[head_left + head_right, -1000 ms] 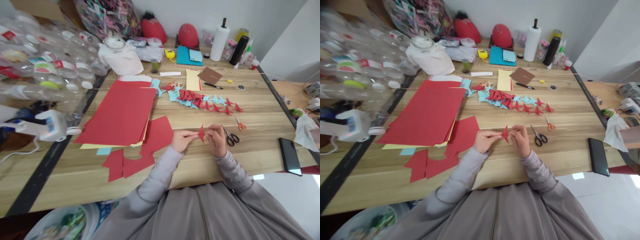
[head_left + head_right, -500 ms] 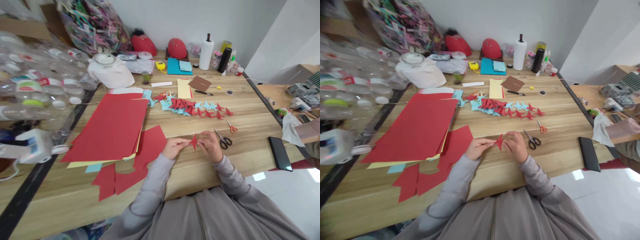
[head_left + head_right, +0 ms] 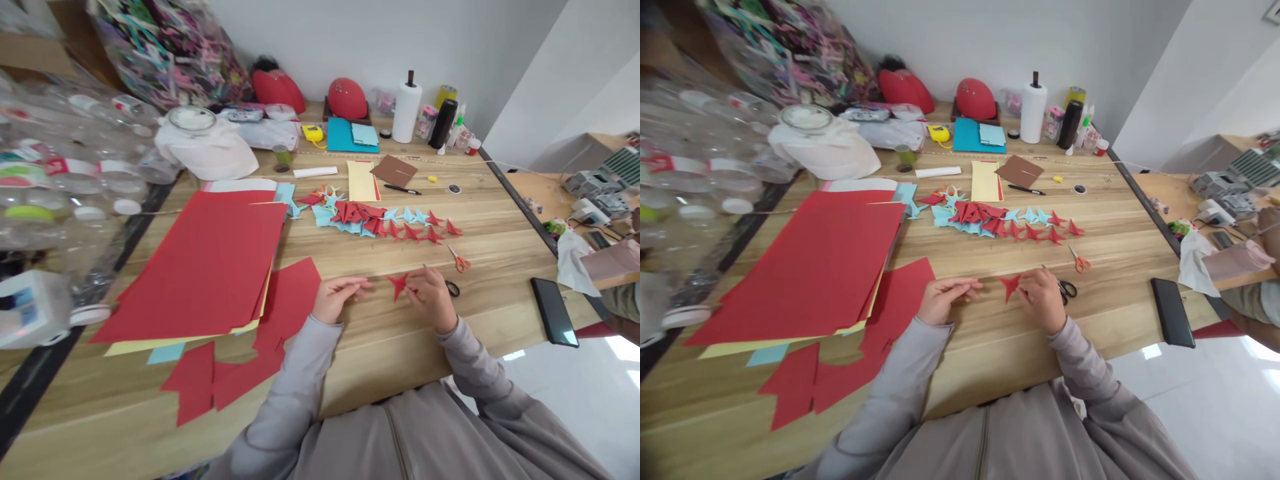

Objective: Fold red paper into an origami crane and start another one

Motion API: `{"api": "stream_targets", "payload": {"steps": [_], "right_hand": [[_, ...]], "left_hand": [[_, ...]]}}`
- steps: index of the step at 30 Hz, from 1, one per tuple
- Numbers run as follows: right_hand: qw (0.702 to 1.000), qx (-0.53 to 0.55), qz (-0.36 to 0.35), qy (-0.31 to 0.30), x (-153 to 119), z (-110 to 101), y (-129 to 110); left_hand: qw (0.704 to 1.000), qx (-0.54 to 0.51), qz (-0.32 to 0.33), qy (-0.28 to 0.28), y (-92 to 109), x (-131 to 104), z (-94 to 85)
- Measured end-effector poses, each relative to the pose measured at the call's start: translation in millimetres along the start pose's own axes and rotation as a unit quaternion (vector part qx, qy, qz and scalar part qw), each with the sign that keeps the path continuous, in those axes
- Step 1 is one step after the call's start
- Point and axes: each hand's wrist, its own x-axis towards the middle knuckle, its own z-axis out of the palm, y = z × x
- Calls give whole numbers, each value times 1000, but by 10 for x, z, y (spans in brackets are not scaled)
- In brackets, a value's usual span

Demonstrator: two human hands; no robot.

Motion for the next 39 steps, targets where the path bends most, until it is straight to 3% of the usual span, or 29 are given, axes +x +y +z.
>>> {"api": "stream_targets", "payload": {"steps": [8,15,21,27,31,34,39], "right_hand": [[979,-92,145,111,499,258,544],[944,-191,265,42,1097,620,765],[928,-221,298,19,1284,745,770],[943,-175,243,145,1087,410,657],[955,-101,179,215,653,174,593],[947,-91,176,252,329,155,639],[965,-67,165,192,147,272,742]], "left_hand": [[998,7,29,49,-71,45,112],[997,16,44,53,-97,45,126],[997,5,44,58,-88,31,111],[997,5,44,64,-83,34,116],[996,13,52,72,-96,30,124],[994,35,68,81,-141,41,140],[979,124,104,120,-180,55,171]]}}
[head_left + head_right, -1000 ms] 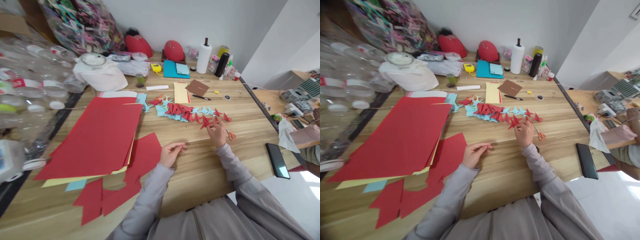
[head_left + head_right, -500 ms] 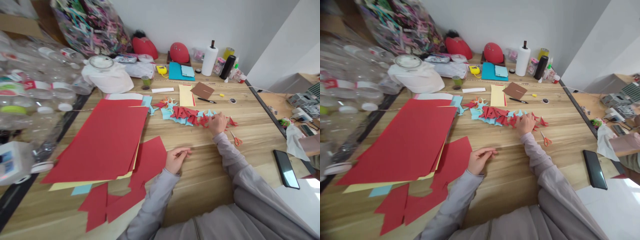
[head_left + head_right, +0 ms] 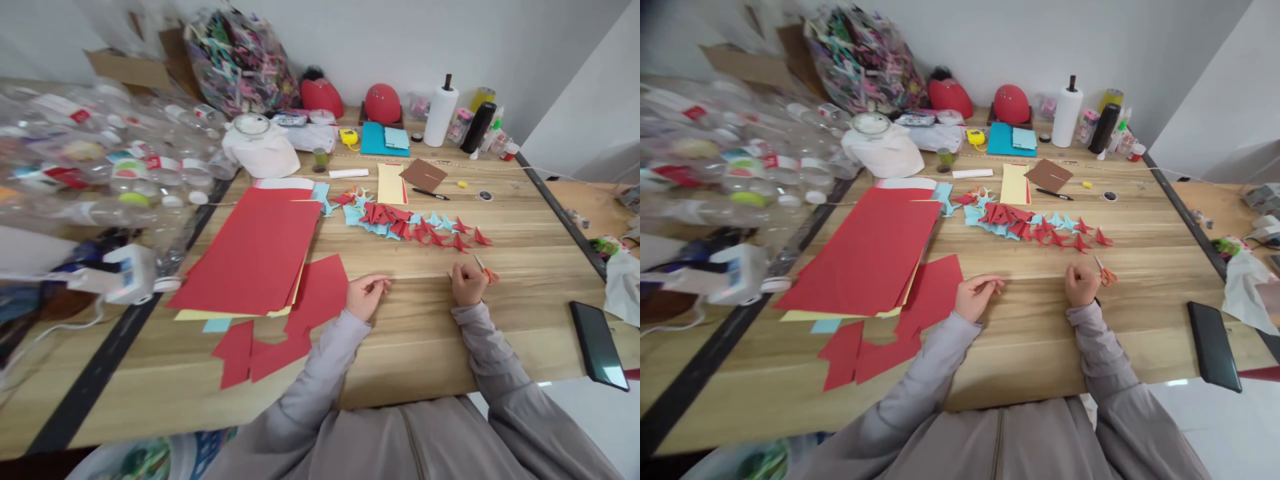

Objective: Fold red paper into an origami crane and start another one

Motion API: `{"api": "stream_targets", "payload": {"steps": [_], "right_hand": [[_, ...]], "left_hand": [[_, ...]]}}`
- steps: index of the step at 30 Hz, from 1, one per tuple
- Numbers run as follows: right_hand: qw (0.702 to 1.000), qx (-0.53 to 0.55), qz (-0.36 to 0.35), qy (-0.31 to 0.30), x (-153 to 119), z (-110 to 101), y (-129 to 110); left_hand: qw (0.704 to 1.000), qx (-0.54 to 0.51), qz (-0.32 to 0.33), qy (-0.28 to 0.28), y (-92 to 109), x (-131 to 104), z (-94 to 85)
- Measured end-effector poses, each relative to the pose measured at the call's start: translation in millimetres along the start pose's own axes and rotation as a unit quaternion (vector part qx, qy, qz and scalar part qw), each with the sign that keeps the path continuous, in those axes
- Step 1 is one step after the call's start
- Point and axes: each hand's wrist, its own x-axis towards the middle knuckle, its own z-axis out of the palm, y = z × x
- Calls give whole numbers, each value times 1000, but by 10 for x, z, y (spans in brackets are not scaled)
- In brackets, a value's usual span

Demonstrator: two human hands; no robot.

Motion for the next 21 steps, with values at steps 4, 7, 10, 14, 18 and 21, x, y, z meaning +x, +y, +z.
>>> {"api": "stream_targets", "payload": {"steps": [4,7,10,14,18,21], "right_hand": [[998,11,-43,-49,0,35,-42],[996,14,-60,-62,-3,27,-64],[995,20,-56,-75,-4,32,-53],[994,24,-55,-90,4,50,-32],[993,29,-64,-97,7,41,-34],[993,28,-66,-91,2,30,-34]], "left_hand": [[966,249,57,-50,139,-55,-162],[870,477,95,-80,285,-131,-394],[776,619,51,-112,370,-186,-569],[741,656,52,-135,374,-176,-594],[744,654,52,-126,387,-133,-567],[756,648,34,-85,488,-173,-637]]}}
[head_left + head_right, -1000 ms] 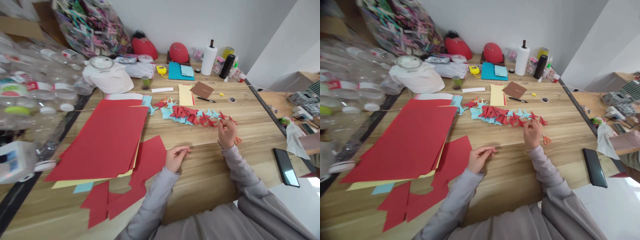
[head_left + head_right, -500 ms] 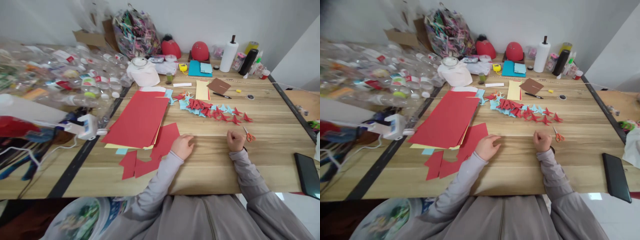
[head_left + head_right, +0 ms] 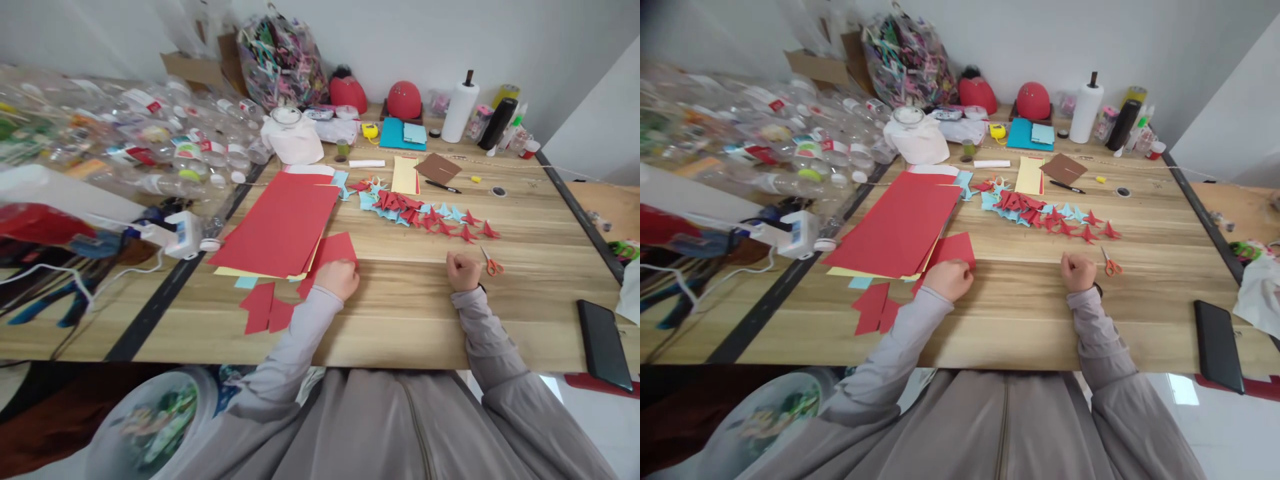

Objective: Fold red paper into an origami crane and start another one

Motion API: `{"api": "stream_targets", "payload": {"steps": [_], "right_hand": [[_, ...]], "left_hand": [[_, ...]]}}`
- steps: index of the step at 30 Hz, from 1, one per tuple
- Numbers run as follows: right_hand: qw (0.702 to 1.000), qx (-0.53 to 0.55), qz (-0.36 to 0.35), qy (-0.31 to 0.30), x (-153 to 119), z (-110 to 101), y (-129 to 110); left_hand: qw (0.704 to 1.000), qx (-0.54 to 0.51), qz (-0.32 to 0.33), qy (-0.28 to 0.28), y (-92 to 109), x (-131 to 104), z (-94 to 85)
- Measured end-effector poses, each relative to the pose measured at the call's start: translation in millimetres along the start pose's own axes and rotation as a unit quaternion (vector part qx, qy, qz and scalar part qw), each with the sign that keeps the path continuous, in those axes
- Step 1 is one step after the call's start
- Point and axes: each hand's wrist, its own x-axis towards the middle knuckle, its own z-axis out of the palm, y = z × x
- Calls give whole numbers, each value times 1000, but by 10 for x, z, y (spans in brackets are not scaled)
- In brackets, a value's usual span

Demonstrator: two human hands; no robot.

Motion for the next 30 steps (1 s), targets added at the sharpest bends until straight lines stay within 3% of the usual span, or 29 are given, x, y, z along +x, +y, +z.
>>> {"api": "stream_targets", "payload": {"steps": [2,5,6,8,11,14,17,20,24,30], "right_hand": [[1000,-1,0,1,-4,-4,2],[1000,5,-4,1,-6,-29,-32],[1000,10,-7,0,-9,-51,-68],[999,32,-18,-12,-23,-121,-197],[987,98,-99,-75,-89,-266,-499],[957,107,-209,-173,-212,-365,-754],[947,101,-228,-204,-343,-372,-766],[948,154,-192,-202,-426,-359,-572],[944,166,-173,-226,-465,-377,-338],[917,253,-136,-277,-456,-368,-308]], "left_hand": [[995,-54,-60,63,-52,-102,-126],[960,-133,-128,210,-103,-307,-347],[943,-152,-133,266,-96,-375,-410],[920,-198,-90,325,-20,-490,-494],[923,-228,54,307,260,-588,-472],[937,-170,176,249,634,-597,-302],[917,-175,296,200,863,-549,-95],[910,-207,322,160,807,-457,84],[927,-205,292,113,505,-329,313],[926,-187,311,104,356,-257,529]]}}
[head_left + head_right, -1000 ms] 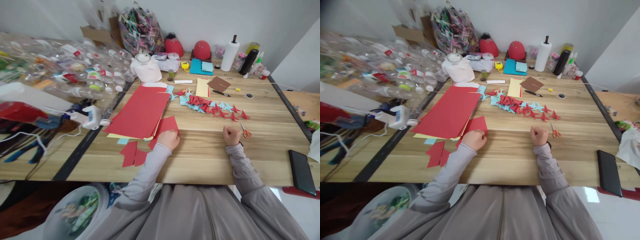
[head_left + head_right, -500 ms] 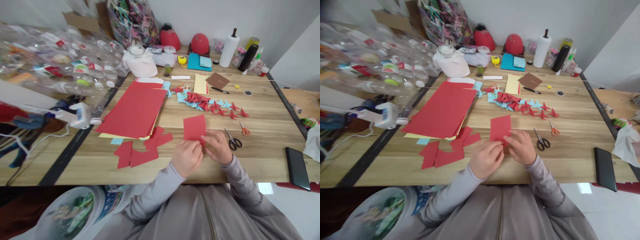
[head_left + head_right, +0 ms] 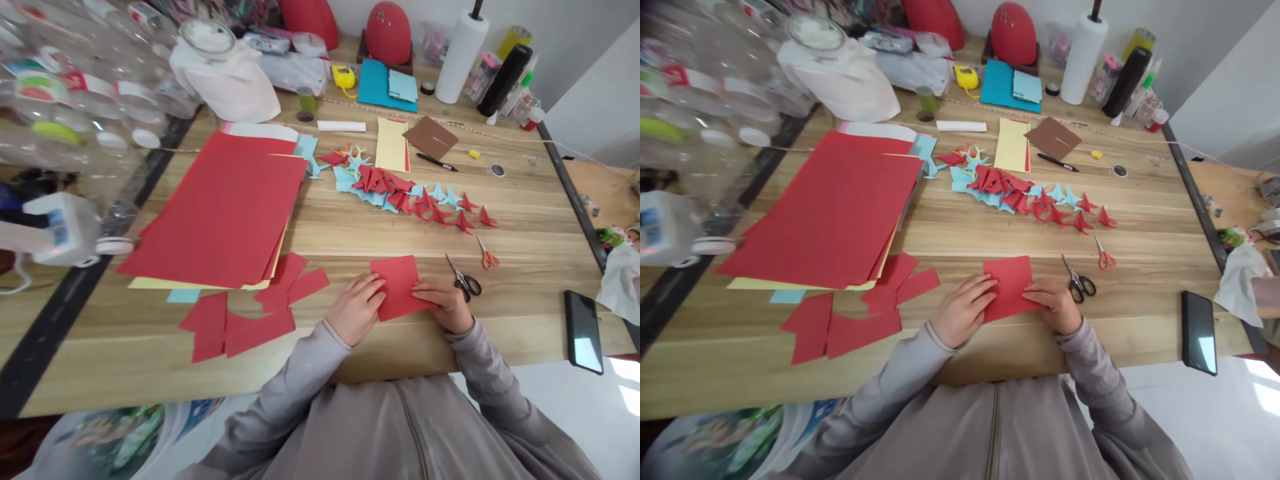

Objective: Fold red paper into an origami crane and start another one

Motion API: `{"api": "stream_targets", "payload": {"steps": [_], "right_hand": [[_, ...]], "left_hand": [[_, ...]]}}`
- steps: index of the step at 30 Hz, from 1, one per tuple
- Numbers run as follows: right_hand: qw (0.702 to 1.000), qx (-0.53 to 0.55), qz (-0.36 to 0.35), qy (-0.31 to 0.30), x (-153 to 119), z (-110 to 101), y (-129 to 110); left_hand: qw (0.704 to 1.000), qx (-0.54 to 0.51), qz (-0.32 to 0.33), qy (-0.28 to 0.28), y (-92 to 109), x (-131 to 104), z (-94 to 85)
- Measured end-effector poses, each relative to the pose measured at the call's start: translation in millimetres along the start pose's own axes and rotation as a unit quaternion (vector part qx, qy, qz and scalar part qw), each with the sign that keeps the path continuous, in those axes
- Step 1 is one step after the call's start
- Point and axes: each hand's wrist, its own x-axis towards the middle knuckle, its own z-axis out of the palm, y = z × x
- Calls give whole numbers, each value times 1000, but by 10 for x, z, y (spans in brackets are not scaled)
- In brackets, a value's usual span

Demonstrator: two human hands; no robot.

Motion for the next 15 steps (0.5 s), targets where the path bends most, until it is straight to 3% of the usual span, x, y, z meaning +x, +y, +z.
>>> {"api": "stream_targets", "payload": {"steps": [6,10,15], "right_hand": [[996,51,52,-44,192,-71,72],[985,148,63,-60,330,-96,246],[962,249,105,-27,360,-48,369]], "left_hand": [[1000,28,-4,0,-69,137,-34],[997,35,20,64,-90,240,-85],[993,1,20,116,-128,251,-21]]}}
